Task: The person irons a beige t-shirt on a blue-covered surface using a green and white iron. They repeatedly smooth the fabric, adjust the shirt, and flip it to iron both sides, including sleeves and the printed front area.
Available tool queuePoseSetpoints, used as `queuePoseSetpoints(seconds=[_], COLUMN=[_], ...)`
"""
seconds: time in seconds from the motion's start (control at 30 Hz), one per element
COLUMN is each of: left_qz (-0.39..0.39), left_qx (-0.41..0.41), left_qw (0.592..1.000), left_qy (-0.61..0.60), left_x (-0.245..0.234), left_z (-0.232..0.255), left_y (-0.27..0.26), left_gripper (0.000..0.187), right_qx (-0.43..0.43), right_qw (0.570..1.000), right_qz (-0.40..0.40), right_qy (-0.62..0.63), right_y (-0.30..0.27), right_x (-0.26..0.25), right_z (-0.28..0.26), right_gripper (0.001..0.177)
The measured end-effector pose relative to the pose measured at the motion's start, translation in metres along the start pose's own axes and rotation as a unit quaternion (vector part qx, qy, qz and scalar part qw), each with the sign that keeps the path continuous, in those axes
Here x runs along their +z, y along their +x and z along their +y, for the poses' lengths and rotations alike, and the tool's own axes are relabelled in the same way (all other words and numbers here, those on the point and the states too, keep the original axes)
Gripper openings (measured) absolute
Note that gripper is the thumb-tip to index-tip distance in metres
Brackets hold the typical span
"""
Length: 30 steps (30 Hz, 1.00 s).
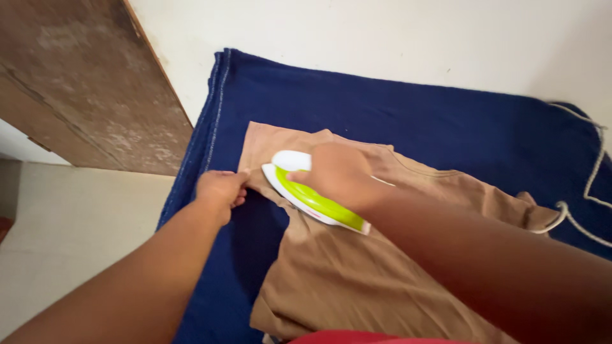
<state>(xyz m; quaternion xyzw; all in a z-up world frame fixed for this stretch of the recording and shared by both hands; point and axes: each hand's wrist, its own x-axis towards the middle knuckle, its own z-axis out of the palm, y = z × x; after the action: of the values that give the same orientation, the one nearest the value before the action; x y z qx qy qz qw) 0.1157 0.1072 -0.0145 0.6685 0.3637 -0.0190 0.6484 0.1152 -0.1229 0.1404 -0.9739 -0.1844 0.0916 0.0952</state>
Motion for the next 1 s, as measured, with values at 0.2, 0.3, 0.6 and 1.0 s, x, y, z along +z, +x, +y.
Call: queuePoseSetpoints(seconds=[0.2, 0.3, 0.6, 1.0], left_qz=[-0.041, -0.080, -0.078, -0.001], left_qx=[-0.059, -0.140, 0.017, 0.011], left_qw=[0.993, 0.986, 0.995, 1.000], left_qy=[0.089, -0.034, -0.054, -0.016], left_x=[0.000, 0.000, -0.001, 0.000], left_z=[0.013, 0.021, 0.032, 0.014], left_y=[0.006, 0.009, 0.007, 0.019], left_gripper=[0.022, 0.018, 0.020, 0.023], right_qx=[0.005, 0.012, 0.155, 0.026], right_qw=[0.999, 0.999, 0.987, 0.999], right_qz=[-0.037, 0.013, -0.040, -0.032], right_qy=[-0.007, 0.029, -0.008, -0.002], right_y=[0.008, -0.019, -0.032, 0.071], right_x=[-0.001, -0.003, -0.015, -0.017], right_z=[0.015, 0.056, 0.063, -0.050], right_gripper=[0.058, 0.058, 0.058, 0.053])
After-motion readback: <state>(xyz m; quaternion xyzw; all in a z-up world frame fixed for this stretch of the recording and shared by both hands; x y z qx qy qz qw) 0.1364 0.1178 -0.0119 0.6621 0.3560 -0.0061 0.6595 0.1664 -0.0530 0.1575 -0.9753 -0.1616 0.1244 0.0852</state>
